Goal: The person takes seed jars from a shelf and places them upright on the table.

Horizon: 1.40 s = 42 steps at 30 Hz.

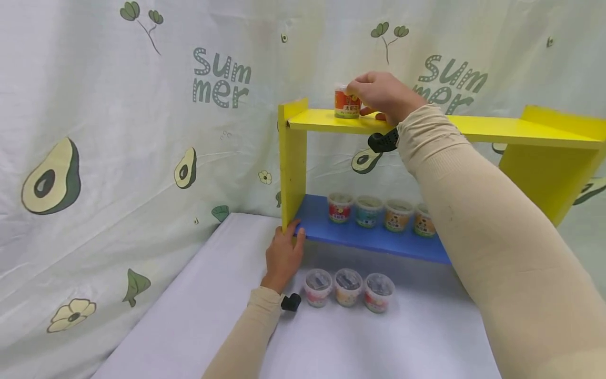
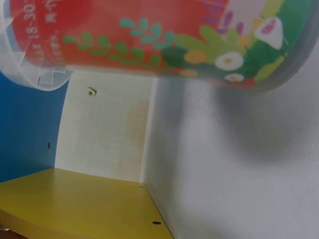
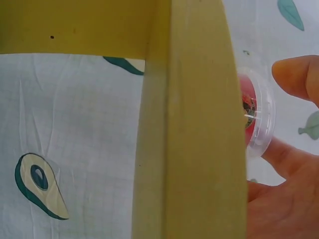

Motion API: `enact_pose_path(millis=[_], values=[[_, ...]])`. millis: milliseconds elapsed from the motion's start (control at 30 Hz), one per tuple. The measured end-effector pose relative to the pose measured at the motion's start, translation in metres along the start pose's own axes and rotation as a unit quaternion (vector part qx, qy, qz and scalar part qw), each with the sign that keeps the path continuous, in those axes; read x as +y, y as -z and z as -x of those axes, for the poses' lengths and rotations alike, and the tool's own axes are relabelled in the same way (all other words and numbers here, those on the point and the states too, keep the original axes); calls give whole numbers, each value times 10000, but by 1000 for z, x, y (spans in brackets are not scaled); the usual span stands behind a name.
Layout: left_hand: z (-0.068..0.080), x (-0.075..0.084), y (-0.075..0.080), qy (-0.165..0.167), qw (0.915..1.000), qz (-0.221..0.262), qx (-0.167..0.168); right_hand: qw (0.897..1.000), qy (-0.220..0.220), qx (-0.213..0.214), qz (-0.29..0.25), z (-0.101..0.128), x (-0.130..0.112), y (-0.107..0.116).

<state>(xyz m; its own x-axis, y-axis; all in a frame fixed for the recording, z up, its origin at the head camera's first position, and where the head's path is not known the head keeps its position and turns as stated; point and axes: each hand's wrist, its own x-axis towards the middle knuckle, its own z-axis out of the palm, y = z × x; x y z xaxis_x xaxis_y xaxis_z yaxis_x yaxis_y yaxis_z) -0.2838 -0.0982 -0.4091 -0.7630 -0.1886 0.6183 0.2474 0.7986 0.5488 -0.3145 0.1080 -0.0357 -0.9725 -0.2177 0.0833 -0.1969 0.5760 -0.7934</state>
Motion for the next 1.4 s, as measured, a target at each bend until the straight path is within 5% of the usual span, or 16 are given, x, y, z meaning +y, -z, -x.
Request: enact_pose_path(millis=[733,1033,1267,1400], values=[[-2,1,1,70,9998,-153,-66,9856,516,933,-1313,11,16,-1],[-2,-2,2,81,9999,-134,-7,9650,1190,1206,-2002,21,22,4],[-2,-3,1,61,10000,-57,20,9293,1679,1145,-3084,41,36,14],[-3,-4,1,55,10000,-54,40,9238,1874,1054,-3167,52,44,15]])
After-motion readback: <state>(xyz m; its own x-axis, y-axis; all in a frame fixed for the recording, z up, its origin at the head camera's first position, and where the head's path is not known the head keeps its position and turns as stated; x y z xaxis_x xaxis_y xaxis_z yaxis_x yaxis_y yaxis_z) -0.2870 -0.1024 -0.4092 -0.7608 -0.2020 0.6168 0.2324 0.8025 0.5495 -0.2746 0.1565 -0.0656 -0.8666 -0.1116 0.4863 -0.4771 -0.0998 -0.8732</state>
